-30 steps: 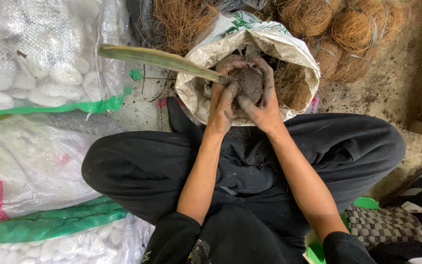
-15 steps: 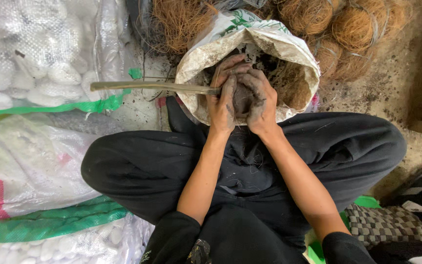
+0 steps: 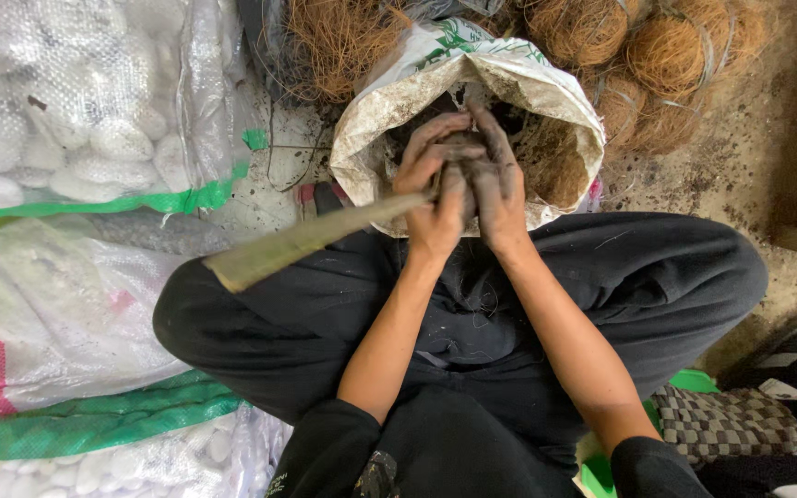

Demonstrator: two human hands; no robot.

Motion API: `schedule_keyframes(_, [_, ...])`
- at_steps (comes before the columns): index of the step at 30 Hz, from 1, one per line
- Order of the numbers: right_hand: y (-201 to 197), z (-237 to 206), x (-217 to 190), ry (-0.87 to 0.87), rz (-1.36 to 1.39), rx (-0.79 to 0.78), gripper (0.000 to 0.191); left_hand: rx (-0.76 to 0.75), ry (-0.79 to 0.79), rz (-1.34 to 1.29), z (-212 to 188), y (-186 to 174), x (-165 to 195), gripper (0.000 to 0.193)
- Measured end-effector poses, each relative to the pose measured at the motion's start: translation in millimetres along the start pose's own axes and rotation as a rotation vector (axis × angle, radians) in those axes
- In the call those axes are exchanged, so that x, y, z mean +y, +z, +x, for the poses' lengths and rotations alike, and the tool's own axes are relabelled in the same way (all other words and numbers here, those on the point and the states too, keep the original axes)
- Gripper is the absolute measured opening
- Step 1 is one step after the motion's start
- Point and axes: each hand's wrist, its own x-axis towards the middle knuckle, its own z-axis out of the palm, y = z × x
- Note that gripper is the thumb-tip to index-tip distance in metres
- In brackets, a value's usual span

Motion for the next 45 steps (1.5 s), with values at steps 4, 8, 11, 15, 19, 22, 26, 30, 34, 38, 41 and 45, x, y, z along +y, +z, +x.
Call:
schedule_keyframes(4, [-4.2, -3.4, -1.3, 0.026, -0.062, 0.013, 0.057, -0.036, -0.084, 0.029, -1.0, -3.2, 11.7, 0.022])
schedule_keyframes(8, [-6.1, 2.0, -8.7, 0.087, -0.074, -0.013, 0.069, -0.041, -0.114, -0.059, 3.4, -4.9, 13.8, 0.025])
schedule_keyframes(11, [-8.7, 9.7, -16.5, 0.232, 0.314, -0.081, 0.098, -0.078, -0.038, -0.085, 6.4, -5.3, 9.7, 0.029])
schedule_keyframes(15, [-13.4, 14.3, -15.1, 0.270, 0.340, -0.134, 0.123, -0.165, -0.010, -0.114, 7.6, -0.6, 4.5, 0.028])
schedule_keyframes(19, [-17.1, 2.2, 0.8, 0.217, 0.313, -0.099, 0.091, -0.093, 0.113, 0.403, 6.3, -2.5, 3.6, 0.043])
schedule_keyframes(22, [-18.6, -4.3, 10.0, 0.283, 0.210, -0.050, 0.057, -0.042, 0.089, 0.381, 6.5, -5.5, 2.0, 0.054])
schedule_keyframes(26, [-18.9, -5.9, 9.2, 0.113, 0.065, 0.008, 0.044, -0.063, 0.045, 0.207, 4.9, -9.4, -2.6, 0.062])
schedule_keyframes(30, [-11.1, -4.5, -1.7, -0.184, -0.119, 0.089, 0.048, -0.067, 0.038, 0.141, -1.7, -7.2, -9.7, 0.065])
schedule_keyframes(34, [1.2, -1.3, -5.7, -0.459, -0.477, 0.170, 0.066, -0.059, -0.656, -0.885, -15.3, 0.3, -14.9, 0.048])
schedule_keyframes(38, [8.6, 1.0, -5.6, -0.362, -0.282, 0.143, 0.081, 0.004, -0.610, -0.893, -20.6, 1.2, -19.0, 0.024])
schedule_keyframes(41, [3.5, 3.1, -7.9, -0.198, 0.008, 0.077, 0.085, -0.077, -0.413, -0.703, -18.7, -1.8, -20.4, 0.021])
schedule_keyframes(45, [-15.6, 3.5, -14.8, -0.046, 0.172, 0.031, 0.091, -0.322, -0.340, -0.326, -13.3, -4.4, -13.8, 0.030])
